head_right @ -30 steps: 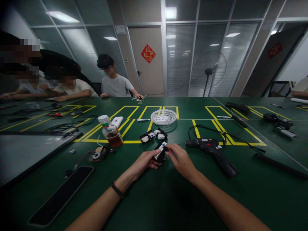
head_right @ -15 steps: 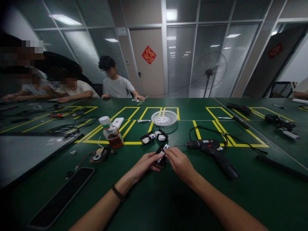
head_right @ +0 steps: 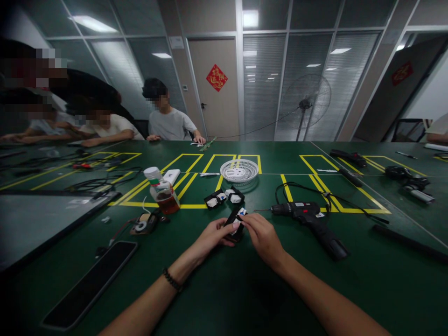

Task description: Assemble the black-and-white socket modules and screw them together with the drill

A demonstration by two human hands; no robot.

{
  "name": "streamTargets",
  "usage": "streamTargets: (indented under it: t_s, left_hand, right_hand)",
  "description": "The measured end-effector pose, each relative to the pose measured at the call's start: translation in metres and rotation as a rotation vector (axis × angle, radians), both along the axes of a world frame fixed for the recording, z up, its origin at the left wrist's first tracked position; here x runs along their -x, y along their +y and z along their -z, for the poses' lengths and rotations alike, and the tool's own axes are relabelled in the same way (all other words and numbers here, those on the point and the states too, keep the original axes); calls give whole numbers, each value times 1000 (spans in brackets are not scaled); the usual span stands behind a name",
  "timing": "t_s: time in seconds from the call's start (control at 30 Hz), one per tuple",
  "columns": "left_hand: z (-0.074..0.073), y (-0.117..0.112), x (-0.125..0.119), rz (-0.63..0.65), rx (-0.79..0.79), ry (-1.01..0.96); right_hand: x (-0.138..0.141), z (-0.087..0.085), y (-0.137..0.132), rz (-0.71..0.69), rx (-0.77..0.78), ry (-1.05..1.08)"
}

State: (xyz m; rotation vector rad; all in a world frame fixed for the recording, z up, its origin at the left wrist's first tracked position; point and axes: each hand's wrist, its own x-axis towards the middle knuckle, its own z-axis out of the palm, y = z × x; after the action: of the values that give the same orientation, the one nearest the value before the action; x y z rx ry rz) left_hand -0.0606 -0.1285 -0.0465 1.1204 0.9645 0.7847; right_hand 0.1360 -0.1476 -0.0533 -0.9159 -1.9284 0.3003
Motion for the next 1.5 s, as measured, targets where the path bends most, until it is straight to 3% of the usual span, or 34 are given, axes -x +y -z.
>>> streamTargets:
  t_s: [0.7, 1.17, 1.5]
  left_hand:
    - [6, 0, 0, 11, 5, -5]
    - [8, 1, -3, -31, 3, 14]
    - [10, 1, -4, -39, -31, 71]
  right_hand:
    - [-4, 3, 2, 1, 29, 19]
    - [-10, -1, 2, -19, -139, -345]
    - [-13, 7, 7, -70, -174, -238]
